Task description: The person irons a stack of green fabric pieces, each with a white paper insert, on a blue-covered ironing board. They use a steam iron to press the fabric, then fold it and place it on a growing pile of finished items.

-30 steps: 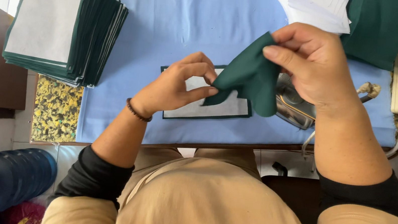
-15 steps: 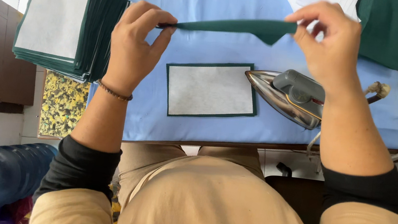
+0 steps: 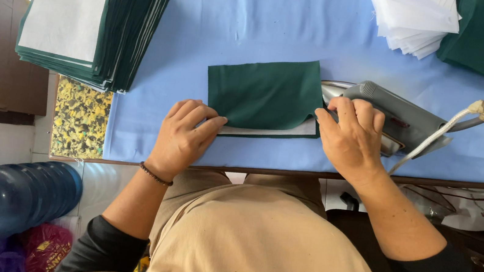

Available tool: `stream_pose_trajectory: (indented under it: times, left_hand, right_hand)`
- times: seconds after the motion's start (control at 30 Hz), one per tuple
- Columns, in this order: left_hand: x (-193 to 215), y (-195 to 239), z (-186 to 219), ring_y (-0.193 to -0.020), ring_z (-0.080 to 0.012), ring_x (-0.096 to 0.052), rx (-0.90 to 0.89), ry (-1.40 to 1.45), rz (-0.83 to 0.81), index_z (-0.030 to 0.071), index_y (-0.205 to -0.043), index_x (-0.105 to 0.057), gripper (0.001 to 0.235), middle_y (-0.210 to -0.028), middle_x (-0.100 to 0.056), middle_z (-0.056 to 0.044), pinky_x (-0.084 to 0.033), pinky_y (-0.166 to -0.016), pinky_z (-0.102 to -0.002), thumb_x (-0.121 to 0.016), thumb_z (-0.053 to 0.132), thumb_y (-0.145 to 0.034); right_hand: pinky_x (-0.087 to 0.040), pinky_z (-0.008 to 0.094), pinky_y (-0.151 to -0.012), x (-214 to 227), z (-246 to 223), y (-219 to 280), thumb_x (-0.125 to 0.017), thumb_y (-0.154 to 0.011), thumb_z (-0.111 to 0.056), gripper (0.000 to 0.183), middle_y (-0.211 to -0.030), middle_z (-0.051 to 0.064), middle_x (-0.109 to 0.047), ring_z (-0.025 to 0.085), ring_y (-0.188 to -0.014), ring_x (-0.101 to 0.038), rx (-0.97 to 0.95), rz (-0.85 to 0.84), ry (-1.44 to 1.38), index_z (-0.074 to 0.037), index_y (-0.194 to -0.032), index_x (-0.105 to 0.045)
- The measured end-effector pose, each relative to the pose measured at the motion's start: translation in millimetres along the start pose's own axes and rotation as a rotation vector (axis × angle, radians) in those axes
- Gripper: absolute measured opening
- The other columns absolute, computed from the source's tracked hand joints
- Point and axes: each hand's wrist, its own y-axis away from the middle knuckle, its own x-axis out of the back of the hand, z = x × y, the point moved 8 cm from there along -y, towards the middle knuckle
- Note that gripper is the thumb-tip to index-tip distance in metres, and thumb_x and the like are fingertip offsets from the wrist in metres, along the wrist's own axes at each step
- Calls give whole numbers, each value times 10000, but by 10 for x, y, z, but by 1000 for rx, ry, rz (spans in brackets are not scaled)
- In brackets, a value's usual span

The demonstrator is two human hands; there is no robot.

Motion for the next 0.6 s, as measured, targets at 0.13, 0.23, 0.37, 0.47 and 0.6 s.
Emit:
stream_pose_trajectory:
  times: [0.13, 0.23, 0.37, 0.47, 0.6]
  left_hand:
    - [26, 31, -45, -799, -236, -645, 25, -36, 10, 116, -919, -756, 75, -824, -651, -48, -526, -853, -377, -741, 44, -931]
    - [29, 42, -37, -812, -240, -659, 18, -50, -24, 111, -919, -755, 64, -816, -654, -53, -528, -856, -387, -761, 48, -912]
    - [35, 49, 3, -829, -235, -660, 30, -48, -46, 104, -911, -754, 51, -824, -655, -55, -528, -862, -386, -762, 54, -921]
    - [76, 48, -33, -821, -232, -641, 91, 15, -26, 111, -932, -770, 27, -839, -660, -52, -507, -824, -371, -782, 130, -916]
    - [71, 181, -245, -811, -239, -625, 272, 39, 9, 104, -1019, -769, 77, -878, -648, -43, -501, -760, -358, -747, 88, -947]
  right_hand:
    - [-345, 376, -805, 14, 7, 43, -728, -894, -101, 152, -963, -42, -563, 211, -968, -519, -33, -38, -73, -233, -889, -655]
    - [-362, 376, -801, -22, 2, 132, -724, -895, -142, 133, -962, -46, -554, 216, -962, -526, -35, -47, -58, -255, -883, -654]
    - [-377, 371, -796, 138, 18, 92, -699, -905, -156, 107, -966, -39, -561, 220, -961, -538, -16, -34, -70, -256, -887, -667]
    - [-408, 421, -788, 483, 211, -150, -705, -961, -224, 22, -1037, 29, -608, 297, -977, -564, -11, 37, -114, -221, -959, -684]
    - [-406, 414, -894, 391, 722, -17, -573, -1146, -387, 324, -1108, 83, -618, 319, -1041, -583, -96, -16, 14, -159, -1308, -736]
